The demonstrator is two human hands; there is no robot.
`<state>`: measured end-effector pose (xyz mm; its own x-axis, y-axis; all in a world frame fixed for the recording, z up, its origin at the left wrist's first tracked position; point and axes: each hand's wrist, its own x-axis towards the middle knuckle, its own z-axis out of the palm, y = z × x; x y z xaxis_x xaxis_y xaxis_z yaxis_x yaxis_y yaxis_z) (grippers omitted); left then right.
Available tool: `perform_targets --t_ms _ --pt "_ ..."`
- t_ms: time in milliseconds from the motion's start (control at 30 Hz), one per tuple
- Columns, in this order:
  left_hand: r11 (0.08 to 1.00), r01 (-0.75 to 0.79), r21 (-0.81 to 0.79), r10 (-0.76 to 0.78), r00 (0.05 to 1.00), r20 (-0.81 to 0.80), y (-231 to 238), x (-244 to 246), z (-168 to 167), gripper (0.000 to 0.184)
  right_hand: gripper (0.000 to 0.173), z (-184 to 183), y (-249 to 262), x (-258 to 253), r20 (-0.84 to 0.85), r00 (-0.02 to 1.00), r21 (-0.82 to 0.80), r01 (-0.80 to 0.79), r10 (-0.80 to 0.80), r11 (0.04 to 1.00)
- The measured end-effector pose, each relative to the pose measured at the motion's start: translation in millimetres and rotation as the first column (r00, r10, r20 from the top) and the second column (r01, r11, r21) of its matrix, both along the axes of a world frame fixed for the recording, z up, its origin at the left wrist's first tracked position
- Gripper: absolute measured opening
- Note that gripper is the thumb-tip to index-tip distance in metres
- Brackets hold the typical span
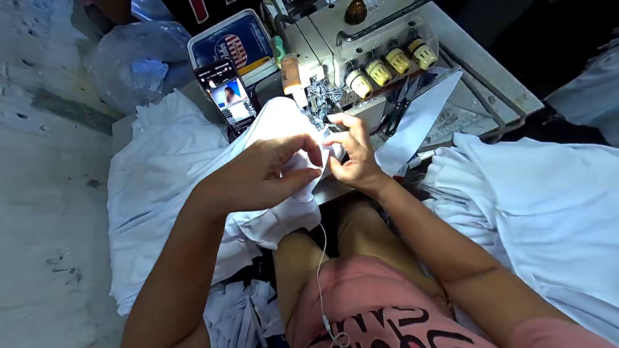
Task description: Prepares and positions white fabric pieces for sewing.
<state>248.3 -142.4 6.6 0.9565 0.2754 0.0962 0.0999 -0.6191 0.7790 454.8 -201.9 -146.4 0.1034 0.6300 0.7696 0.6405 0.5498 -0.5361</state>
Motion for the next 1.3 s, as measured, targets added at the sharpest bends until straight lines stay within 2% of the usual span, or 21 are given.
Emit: perform_targets --t_ms 67,100,133,200,233,300,367,433,500,600,667,733,800,867,900,1000,1067,1133,1200,1233,1300 --pt "0.992 -0.003 0.127 0.01 0.998 -0.056 -1 3 4 0.019 0.013 2 11 0 0.064 0.994 0.03 -0.095 0.093 0.995" --pt "0.968 -0.018 0.252 0.047 0.993 -0.107 -2 2 5 0.024 0.014 6 11 0 0.097 0.986 0.027 -0.142 0.139 0.989" --pt "0.917 -0.023 0.398 0.1 0.979 -0.175 -4 2 6 0.027 0.014 11 8 2 0.137 0.973 0.003 -0.189 0.186 0.982" --pt "0.793 -0.008 0.609 0.215 0.94 -0.267 -11 5 1 0.018 0.017 27 -10 7 0.263 0.936 -0.091 -0.217 0.233 0.972" --pt "0.705 -0.018 0.709 0.255 0.939 -0.23 -14 7 -11 0.012 0.018 37 -22 8 0.337 0.912 -0.148 -0.195 0.235 0.969" --pt "0.586 -0.052 0.809 0.244 0.963 -0.115 -19 18 -42 0.014 0.018 57 -48 9 0.426 0.873 -0.253 -0.136 0.237 0.958" --pt "0.547 -0.013 0.837 0.133 0.989 -0.071 -22 28 -68 0.014 0.022 68 -71 10 0.479 0.851 -0.324 -0.056 0.215 0.944" --pt "0.558 0.019 0.83 0.026 0.999 -0.04 -21 32 -83 0.011 0.029 69 -87 13 0.511 0.843 -0.346 0.021 0.17 0.938" --pt "0.579 -0.007 0.815 -0.027 0.999 0.027 -18 30 -89 0.017 0.03 66 -94 20 0.512 0.848 -0.343 0.056 0.136 0.938" --pt "0.631 -0.068 0.772 0.01 0.997 0.081 -20 21 -81 0.03 0.028 66 -95 24 0.479 0.868 -0.318 0.029 0.134 0.948" --pt "0.711 -0.045 0.701 0.043 0.999 0.021 -31 11 -67 0.034 0.025 70 -93 20 0.424 0.889 -0.281 -0.053 0.174 0.958" --pt "0.802 0.048 0.596 -0.007 0.998 -0.07 -50 -1 -43 0.035 0.025 70 -88 15 0.283 0.922 -0.227 -0.202 0.263 0.953" --pt "0.821 0.137 0.554 -0.043 0.983 -0.178 -66 -16 -19 0.04 0.023 62 -80 9 0.054 0.939 -0.159 -0.327 0.339 0.932" --pt "0.81 0.118 0.574 0.049 0.963 -0.267 -72 -32 -9 0.038 0.018 47 -68 -1 -0.112 0.959 -0.166 -0.277 0.261 0.946" --pt "0.795 0.086 0.6 0.113 0.952 -0.285 -72 -37 -8 0.036 0.018 39 -62 -7 -0.154 0.972 -0.224 -0.211 0.18 0.951" --pt "0.764 0.03 0.644 0.191 0.944 -0.27 -68 -43 -9 0.035 0.02 17 -47 -25 -0.19 0.979 -0.497 -0.156 0.068 0.854" --pt "0.772 0.027 0.635 0.151 0.963 -0.225 -68 -41 -12 0.036 0.028 6 -38 -30 -0.19 0.974 -0.639 -0.216 0.12 0.738" --pt "0.781 0.044 0.622 0.099 0.976 -0.194 -69 -39 -14 0.037 0.03 10 -38 -32 -0.106 0.976 -0.734 -0.205 0.19 0.647" --pt "0.823 0.038 0.567 0.046 0.99 -0.134 -67 -39 -16 0.038 0.023 18 -48 -35 -0.005 0.973 -0.684 -0.173 0.232 0.709" --pt "0.848 0.025 0.53 0.03 0.995 -0.095 -65 -40 -16 0.036 0.021 22 -54 -35 0.016 0.967 -0.629 -0.188 0.254 0.754" --pt "0.919 -0.013 0.393 0.021 1.0 -0.018 -59 -39 -19 0.031 0.019 31 -65 -32 0.0 0.946 -0.568 -0.268 0.325 0.778"
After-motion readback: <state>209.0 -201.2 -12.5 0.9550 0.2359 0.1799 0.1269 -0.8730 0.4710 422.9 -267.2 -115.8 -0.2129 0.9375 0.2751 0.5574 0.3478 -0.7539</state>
